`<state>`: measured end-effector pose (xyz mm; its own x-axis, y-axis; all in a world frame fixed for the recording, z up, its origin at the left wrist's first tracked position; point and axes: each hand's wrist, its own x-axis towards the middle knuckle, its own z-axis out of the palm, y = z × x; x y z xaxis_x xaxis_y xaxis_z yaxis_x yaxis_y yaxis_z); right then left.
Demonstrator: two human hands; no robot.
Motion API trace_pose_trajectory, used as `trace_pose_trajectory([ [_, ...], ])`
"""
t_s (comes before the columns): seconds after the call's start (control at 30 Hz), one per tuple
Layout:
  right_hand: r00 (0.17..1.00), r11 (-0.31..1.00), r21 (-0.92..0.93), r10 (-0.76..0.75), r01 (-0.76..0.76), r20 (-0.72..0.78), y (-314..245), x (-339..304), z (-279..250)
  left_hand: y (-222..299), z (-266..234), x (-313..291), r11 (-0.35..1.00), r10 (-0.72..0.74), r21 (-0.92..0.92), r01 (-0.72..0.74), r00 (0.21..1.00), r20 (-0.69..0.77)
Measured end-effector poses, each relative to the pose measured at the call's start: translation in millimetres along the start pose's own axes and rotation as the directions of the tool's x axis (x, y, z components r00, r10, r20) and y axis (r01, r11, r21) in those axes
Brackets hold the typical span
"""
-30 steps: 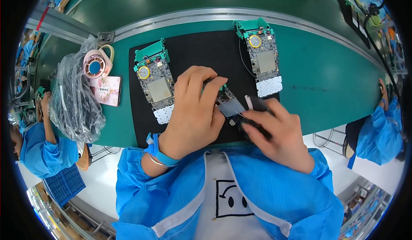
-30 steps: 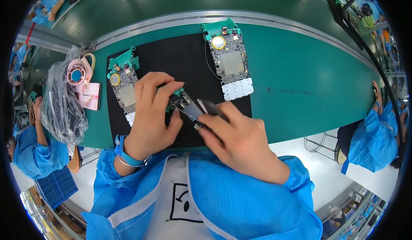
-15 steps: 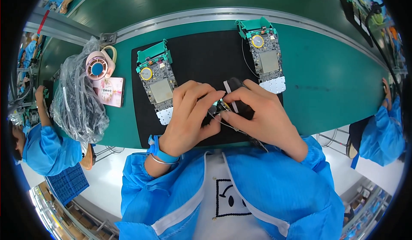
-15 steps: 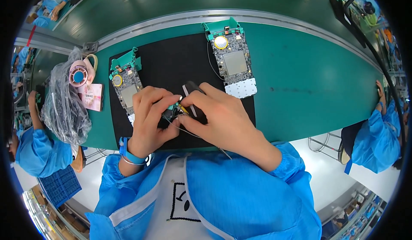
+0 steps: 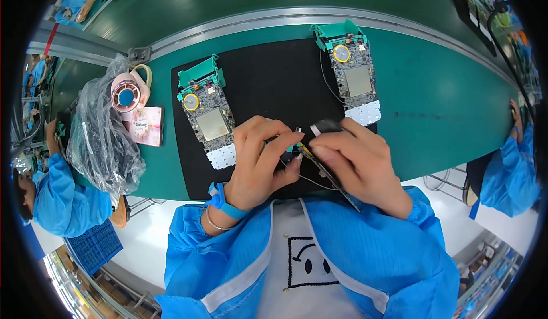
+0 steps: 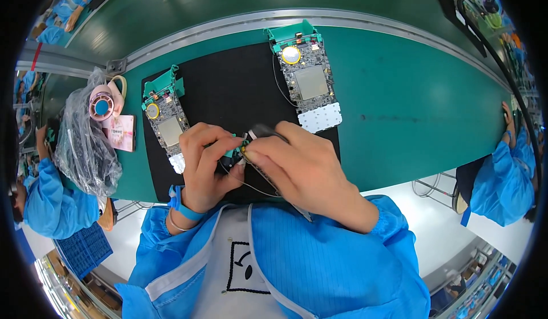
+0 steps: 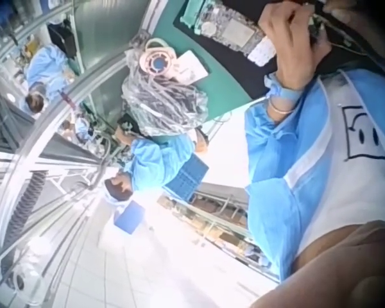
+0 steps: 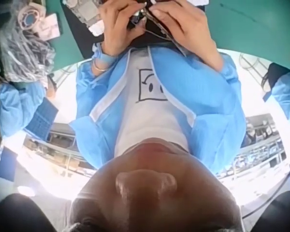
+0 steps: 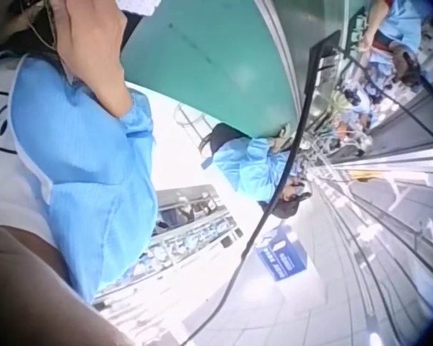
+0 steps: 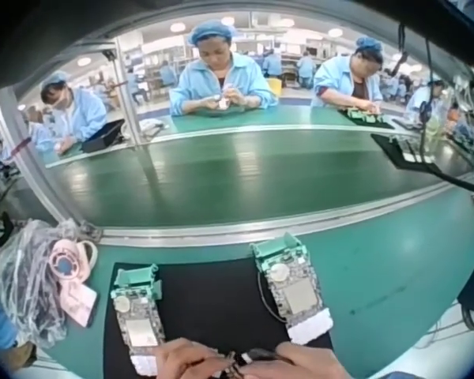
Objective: The person assembles electronic device casings by applying tape from a roll to the casing and inserting electronic components, a battery, and a PCB into the casing by hand.
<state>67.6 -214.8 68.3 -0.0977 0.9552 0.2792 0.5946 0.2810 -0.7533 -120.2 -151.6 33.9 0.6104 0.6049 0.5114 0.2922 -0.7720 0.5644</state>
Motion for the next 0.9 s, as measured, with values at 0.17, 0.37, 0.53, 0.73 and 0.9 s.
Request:
trace_pose_trajectory([
  [0.17, 0.998, 0.986, 0.169, -0.006, -0.005, 0.064, 6.0, -18.8, -9.3, -1.7, -1.4, -1.2, 1.0, 0.016, 0.002, -0.017, 1.0, 0.016],
  [0.37, 0.999, 0.974, 0.228, -0.021, 0.011, 0.041, 8.4, -14.8, 2.3, -4.1, -1.3, -0.8, 0.998, 0.053, 0.032, -0.053, 0.998, 0.024],
  [0.53, 0.998, 0.943, 0.33, 0.048, -0.037, -0.026, 6.9, -18.9, 7.6, -5.1, 0.5, -2.3, 0.996, 0.067, 0.06, -0.068, 0.998, 0.012],
  [0.73, 0.995, 0.942, 0.326, -0.05, 0.074, -0.082, 17.8, -23.3, 15.5, -4.0, -0.3, -1.3, 0.996, 0.067, 0.05, -0.068, 0.998, 0.018],
  [0.9, 0.981, 0.938, 0.313, -0.103, 0.15, -0.164, 22.6, -25.2, 22.3, 0.3, 0.8, 0.1, 0.999, 0.035, 0.018, -0.035, 0.999, -0.005],
])
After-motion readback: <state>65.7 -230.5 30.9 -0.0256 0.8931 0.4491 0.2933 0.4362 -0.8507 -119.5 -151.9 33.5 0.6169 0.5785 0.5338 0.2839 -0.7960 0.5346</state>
